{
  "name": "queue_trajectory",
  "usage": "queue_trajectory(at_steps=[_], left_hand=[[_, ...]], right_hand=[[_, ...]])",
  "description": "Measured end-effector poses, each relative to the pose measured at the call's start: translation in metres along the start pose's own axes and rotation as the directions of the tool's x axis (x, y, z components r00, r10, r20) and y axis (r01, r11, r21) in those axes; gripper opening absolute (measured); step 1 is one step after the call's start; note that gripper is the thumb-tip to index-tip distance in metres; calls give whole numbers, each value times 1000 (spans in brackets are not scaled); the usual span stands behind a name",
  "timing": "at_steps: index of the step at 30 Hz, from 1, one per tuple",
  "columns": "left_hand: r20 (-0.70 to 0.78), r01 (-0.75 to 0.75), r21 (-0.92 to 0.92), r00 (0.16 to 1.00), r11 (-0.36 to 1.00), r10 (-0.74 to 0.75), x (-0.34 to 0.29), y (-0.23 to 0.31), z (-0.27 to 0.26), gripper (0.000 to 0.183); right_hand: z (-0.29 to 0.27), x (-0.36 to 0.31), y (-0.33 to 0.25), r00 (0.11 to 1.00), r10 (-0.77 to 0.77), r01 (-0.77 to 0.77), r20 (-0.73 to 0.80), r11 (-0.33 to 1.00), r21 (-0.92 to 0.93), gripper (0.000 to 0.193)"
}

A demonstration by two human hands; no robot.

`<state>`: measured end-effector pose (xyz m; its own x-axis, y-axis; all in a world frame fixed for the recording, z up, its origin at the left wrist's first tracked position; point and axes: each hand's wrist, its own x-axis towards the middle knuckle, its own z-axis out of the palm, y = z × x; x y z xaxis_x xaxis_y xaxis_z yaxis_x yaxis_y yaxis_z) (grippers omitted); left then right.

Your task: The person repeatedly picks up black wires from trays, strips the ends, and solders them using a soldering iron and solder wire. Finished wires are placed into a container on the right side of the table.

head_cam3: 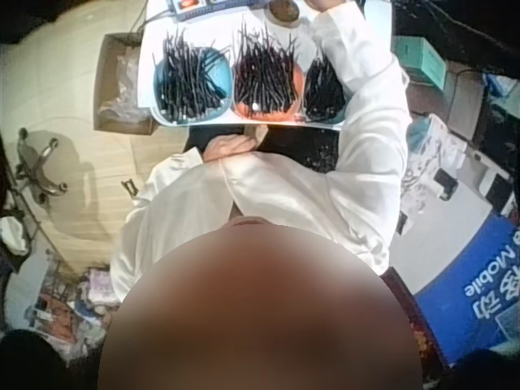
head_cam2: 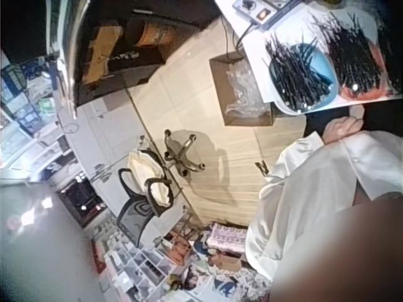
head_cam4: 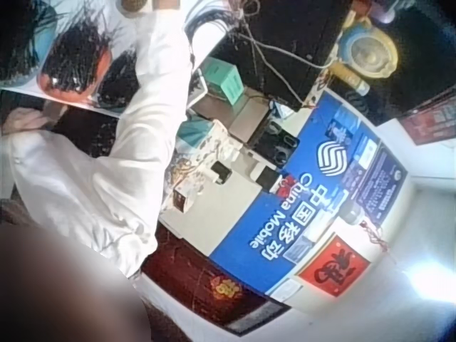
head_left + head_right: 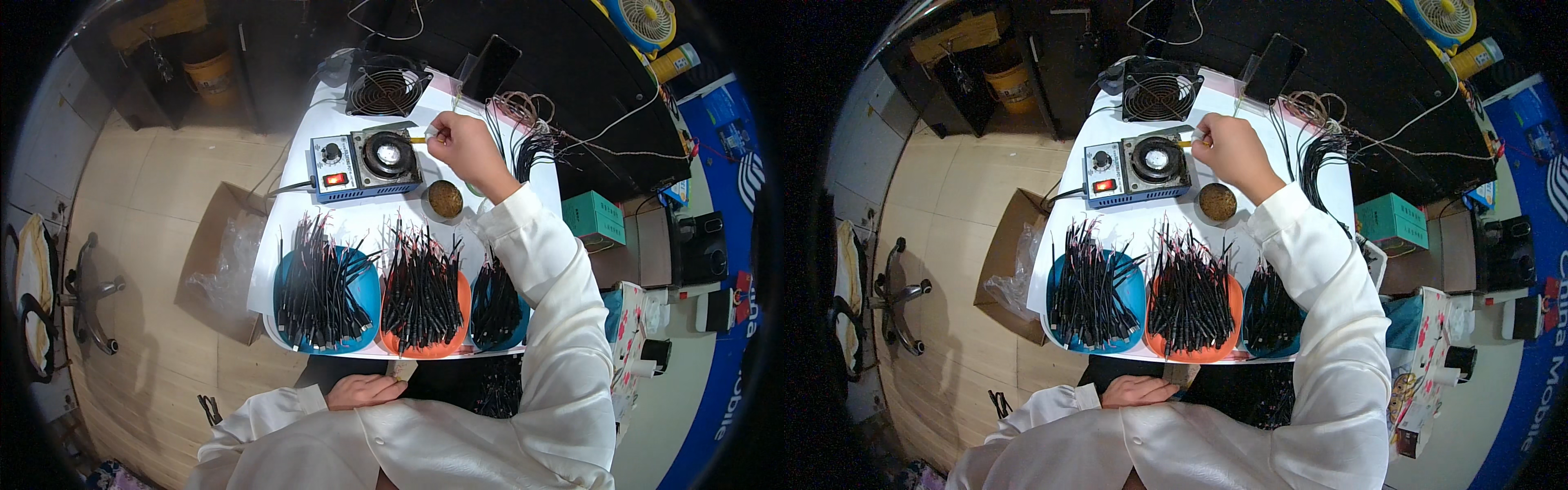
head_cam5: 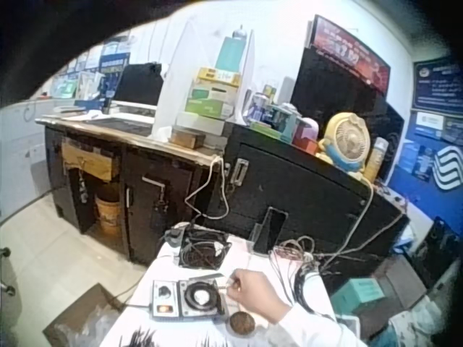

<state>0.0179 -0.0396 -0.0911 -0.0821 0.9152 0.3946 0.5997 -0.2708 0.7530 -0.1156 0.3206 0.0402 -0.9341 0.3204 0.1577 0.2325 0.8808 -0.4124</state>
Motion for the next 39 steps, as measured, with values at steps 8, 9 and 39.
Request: queue_trajectory(at_steps=[8,9,39], left_hand=[[1,29,9,1000,1000,-29,2,2,0,36],[-9,25,13,1000,1000,-25,3,2,0,36],[-533,513,152,763,845,-367,67,31,-130,15]], right_hand=[[-14,7,22,962,226,-244,156,963,113,19],[-13,6,23,952,234,-276,195,934,227,19],[-62,-56,-9,973,148,-209,179,892,401,31]])
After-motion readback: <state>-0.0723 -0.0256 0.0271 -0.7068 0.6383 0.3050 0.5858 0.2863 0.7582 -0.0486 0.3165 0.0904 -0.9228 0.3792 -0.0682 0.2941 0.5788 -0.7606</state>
